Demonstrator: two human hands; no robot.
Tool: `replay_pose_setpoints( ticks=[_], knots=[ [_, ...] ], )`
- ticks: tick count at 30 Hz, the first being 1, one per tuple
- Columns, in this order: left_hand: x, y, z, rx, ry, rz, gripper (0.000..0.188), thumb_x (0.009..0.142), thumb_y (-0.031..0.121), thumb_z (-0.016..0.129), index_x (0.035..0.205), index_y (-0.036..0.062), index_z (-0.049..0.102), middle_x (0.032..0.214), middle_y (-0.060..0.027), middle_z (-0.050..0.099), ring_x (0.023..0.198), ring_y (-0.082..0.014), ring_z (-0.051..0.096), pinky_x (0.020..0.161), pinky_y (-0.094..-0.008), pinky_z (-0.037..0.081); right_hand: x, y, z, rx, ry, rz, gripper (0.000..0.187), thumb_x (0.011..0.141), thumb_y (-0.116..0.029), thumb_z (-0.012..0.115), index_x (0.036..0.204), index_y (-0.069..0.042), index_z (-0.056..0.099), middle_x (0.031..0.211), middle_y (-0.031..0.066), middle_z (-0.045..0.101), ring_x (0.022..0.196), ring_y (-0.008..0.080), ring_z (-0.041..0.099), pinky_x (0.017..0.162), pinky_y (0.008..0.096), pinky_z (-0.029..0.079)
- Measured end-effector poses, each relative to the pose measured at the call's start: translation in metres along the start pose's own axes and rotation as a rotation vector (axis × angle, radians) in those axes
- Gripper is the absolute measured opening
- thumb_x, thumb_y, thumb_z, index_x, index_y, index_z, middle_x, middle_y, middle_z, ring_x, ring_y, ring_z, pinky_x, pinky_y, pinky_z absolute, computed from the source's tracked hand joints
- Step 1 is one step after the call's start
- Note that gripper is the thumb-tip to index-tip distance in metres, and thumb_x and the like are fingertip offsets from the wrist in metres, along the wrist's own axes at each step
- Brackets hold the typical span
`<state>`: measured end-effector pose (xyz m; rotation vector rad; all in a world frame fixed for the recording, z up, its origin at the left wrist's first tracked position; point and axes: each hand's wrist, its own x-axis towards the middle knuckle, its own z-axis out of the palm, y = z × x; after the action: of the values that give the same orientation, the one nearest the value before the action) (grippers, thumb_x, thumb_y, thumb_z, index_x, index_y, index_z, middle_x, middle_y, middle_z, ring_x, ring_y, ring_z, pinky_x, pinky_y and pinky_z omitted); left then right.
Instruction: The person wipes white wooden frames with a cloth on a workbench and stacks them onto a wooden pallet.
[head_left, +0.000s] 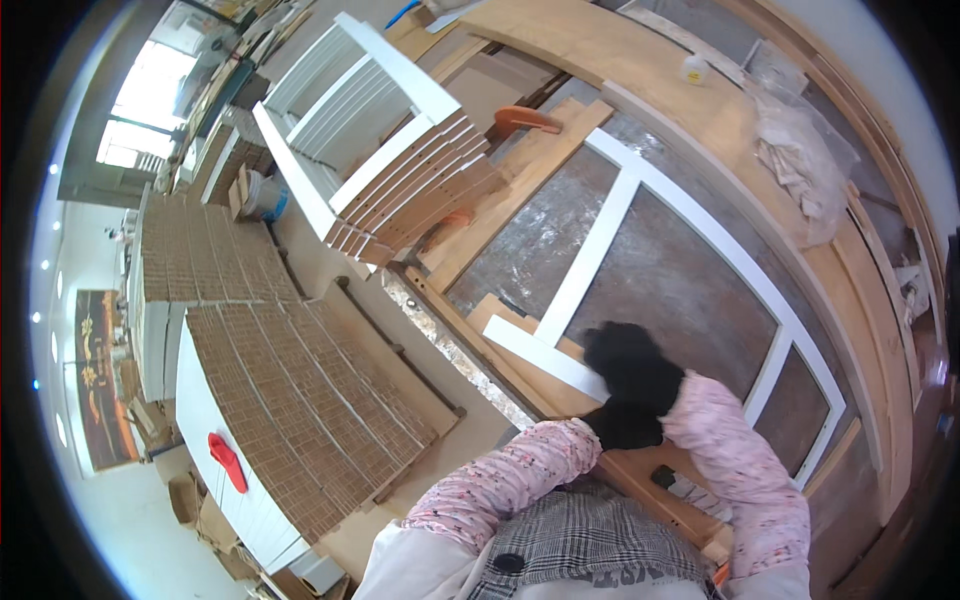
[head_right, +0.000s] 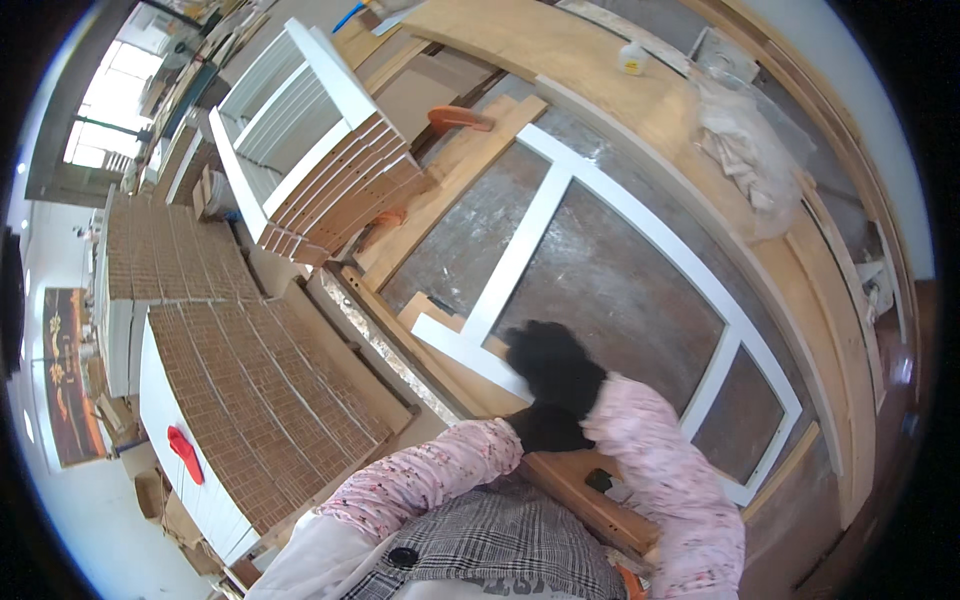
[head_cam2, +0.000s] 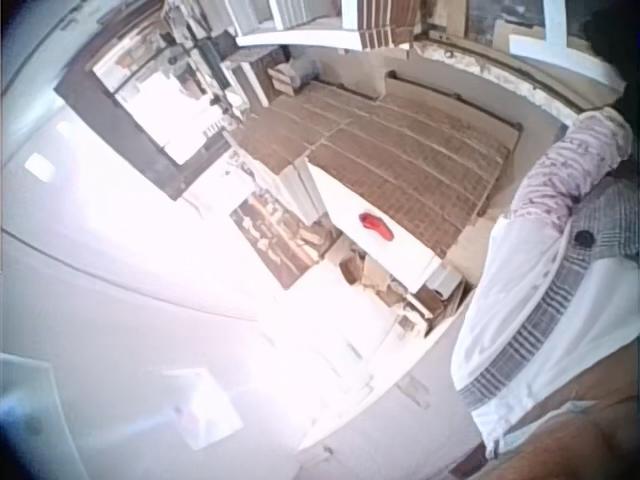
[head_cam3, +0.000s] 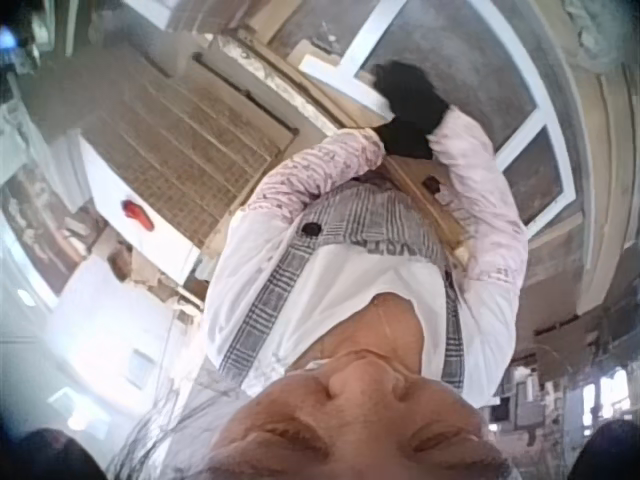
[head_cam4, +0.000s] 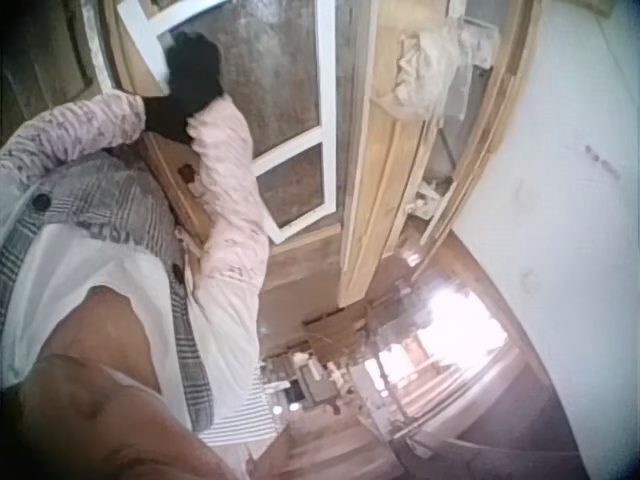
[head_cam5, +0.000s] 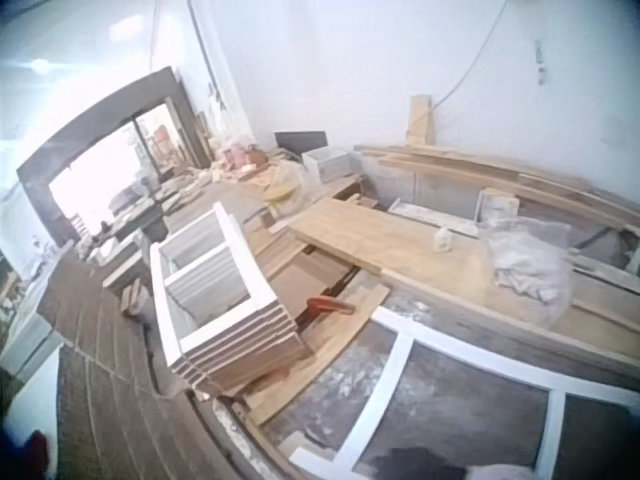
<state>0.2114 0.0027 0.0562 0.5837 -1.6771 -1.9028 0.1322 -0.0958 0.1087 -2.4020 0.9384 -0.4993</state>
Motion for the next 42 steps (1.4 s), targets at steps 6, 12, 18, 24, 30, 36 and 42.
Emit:
replay_pose_setpoints(
  ticks=[6, 12, 18, 24, 30, 36, 42],
  knots=[
    [0.004, 0.03, -0.027, 0.936, -0.139, 0.212, 0.061, 0.074, 0.032, 0.077, 0.129, 0.0096, 0.062, 0.133, -0.0239, 0.055, 0.124, -0.0425, 0.051, 0.103, -0.052, 0.042, -0.17, 0.02, -0.142, 0.567, 0.633, 0.95, 0.023, 0.087, -0.013, 0.069, 0.107, -0.002, 0.063, 0.09, 0.0041, 0.063, 0.079, 0.0143, 0.061, 0.072, 0.0308, 0.051],
    [0.028, 0.069, -0.019, 1.118, -0.353, 0.106, 0.062, 0.076, 0.033, 0.079, 0.132, 0.0168, 0.06, 0.135, -0.0153, 0.053, 0.125, -0.0358, 0.05, 0.097, -0.0496, 0.047, -0.294, -0.043, -0.08, 0.029, 0.711, 0.946, 0.017, 0.078, -0.008, 0.073, 0.092, -0.005, 0.065, 0.093, 0.0116, 0.064, 0.087, 0.0281, 0.064, 0.077, 0.0384, 0.051],
    [0.034, 0.074, -0.01, 1.074, -0.322, 0.12, 0.055, 0.083, 0.036, 0.075, 0.132, 0.0176, 0.06, 0.133, -0.0139, 0.054, 0.124, -0.0358, 0.05, 0.094, -0.0495, 0.048, -0.277, -0.053, -0.03, -0.193, 0.748, 0.991, 0.018, 0.076, -0.003, 0.07, 0.092, -0.007, 0.063, 0.088, 0.0137, 0.061, 0.088, 0.0355, 0.063, 0.075, 0.0402, 0.051],
    [0.027, 0.07, -0.02, 1.097, -0.297, 0.129, 0.056, 0.082, 0.037, 0.075, 0.132, 0.0178, 0.06, 0.131, -0.0137, 0.055, 0.122, -0.0348, 0.051, 0.093, -0.0491, 0.048, -0.263, -0.066, -0.016, -0.131, 0.709, 0.946, 0.017, 0.078, -0.004, 0.07, 0.094, -0.006, 0.064, 0.093, 0.0152, 0.062, 0.089, 0.0362, 0.063, 0.077, 0.0434, 0.051],
    [0.029, 0.073, -0.019, 1.125, -0.261, 0.195, 0.059, 0.078, 0.037, 0.078, 0.131, 0.0175, 0.06, 0.129, -0.0138, 0.057, 0.121, -0.0349, 0.052, 0.092, -0.0483, 0.049, -0.264, -0.057, -0.028, -0.171, 0.771, 0.997, 0.014, 0.08, -0.006, 0.069, 0.093, -0.005, 0.063, 0.092, 0.0149, 0.061, 0.088, 0.0359, 0.063, 0.075, 0.0436, 0.051],
    [0.007, 0.091, -0.03, 1.134, -0.205, 0.147, 0.062, 0.073, 0.032, 0.08, 0.128, 0.0108, 0.058, 0.123, -0.0161, 0.058, 0.116, -0.0367, 0.054, 0.094, -0.0497, 0.044, -0.263, -0.068, -0.021, -0.162, 0.713, 0.988, 0.011, 0.085, -0.014, 0.067, 0.091, -0.006, 0.062, 0.088, 0.0142, 0.06, 0.084, 0.0364, 0.063, 0.072, 0.0462, 0.051],
    [0.007, 0.104, -0.046, 1.209, -0.294, 0.044, 0.052, 0.072, 0.027, 0.081, 0.116, 0.0081, 0.06, 0.11, -0.0127, 0.064, 0.103, -0.0351, 0.059, 0.087, -0.0499, 0.046, -0.292, -0.038, -0.043, -0.19, 1.12, 0.952, 0.014, 0.081, -0.007, 0.072, 0.091, -0.005, 0.062, 0.085, 0.0143, 0.062, 0.081, 0.0354, 0.062, 0.071, 0.0446, 0.048]
  ],
)
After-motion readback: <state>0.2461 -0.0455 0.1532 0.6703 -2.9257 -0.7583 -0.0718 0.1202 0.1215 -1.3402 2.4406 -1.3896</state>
